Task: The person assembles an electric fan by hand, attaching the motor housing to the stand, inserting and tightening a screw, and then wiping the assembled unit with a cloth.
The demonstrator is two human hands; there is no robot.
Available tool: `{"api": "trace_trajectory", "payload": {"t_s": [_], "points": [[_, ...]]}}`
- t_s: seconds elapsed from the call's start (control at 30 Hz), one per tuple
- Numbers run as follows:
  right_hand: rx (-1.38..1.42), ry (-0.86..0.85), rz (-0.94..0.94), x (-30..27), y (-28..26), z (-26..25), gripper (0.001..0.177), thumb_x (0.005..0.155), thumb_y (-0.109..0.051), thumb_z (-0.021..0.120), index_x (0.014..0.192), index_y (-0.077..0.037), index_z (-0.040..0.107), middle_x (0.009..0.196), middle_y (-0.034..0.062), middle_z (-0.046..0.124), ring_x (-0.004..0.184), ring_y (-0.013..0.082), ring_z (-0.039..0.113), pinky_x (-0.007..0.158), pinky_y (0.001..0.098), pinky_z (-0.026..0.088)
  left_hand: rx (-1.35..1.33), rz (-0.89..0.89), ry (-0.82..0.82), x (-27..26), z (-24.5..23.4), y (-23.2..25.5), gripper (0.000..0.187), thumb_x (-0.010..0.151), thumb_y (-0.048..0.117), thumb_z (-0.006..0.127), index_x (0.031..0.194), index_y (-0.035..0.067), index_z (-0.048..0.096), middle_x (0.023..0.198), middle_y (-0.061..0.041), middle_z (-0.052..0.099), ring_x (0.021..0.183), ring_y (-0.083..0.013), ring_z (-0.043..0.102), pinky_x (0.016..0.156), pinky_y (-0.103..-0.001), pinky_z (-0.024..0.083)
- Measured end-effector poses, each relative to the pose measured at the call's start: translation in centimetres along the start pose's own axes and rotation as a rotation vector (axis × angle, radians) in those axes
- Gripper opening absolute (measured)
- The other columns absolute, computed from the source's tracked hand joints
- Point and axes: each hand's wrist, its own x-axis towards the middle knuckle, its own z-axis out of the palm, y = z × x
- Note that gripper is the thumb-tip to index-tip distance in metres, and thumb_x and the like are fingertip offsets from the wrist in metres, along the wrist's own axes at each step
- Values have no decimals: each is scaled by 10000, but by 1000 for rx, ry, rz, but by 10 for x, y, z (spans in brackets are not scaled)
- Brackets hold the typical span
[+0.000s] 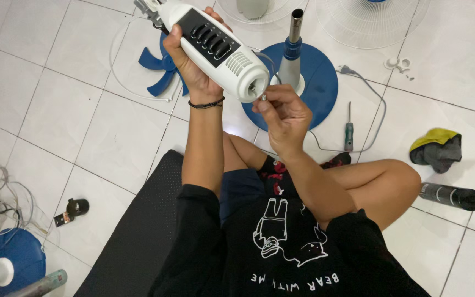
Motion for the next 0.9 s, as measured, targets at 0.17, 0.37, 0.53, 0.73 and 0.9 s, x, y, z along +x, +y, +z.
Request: {"api": "trace_trajectory", "payload": {"t_s": [0.17, 0.37, 0.53, 0.73, 0.9], "points": [[-12, -4, 43, -7, 2, -3, 108, 1010, 18, 707, 1109, 26, 664, 1044, 112, 684, 857, 141, 687, 789, 291, 593, -70, -14, 20, -4, -8, -7, 627, 911, 472, 687, 1262, -38, 585, 1136, -160, 682, 1011, -250, 700, 843, -312, 625], [-56, -32, 28, -5, 2, 0, 146, 1007, 12, 713, 1144, 37, 670, 1023, 112, 692, 833, 129, 678, 765, 274, 580, -91, -25, 33, -4, -12, -8, 629, 916, 466, 684, 1266, -45, 573, 1130, -158, 678, 996, -239, 691, 817, -299, 620], [-41, -51, 45, -4, 0, 4, 147, 1009, 13, 710, 1148, 26, 665, 1061, 115, 680, 873, 131, 674, 790, 280, 580, -126, -57, 42, -4, -13, -5, 651, 896, 483, 696, 1267, -37, 573, 1119, -150, 668, 996, -231, 690, 814, -285, 619], [-54, -61, 48, -1, -1, 8, 133, 1010, 28, 704, 1135, 25, 657, 1047, 107, 663, 883, 136, 674, 796, 290, 590, -113, -57, 26, -4, -11, -1, 654, 904, 483, 695, 1273, -39, 558, 1119, -136, 658, 950, -211, 680, 801, -282, 614], [-47, -67, 26, 0, 0, 12, 127, 1012, 24, 710, 1128, 20, 659, 1052, 102, 655, 877, 136, 675, 800, 284, 583, -92, -44, 70, -5, -11, 1, 657, 872, 482, 703, 1256, -31, 560, 1096, -135, 655, 979, -238, 688, 833, -312, 624]]}}
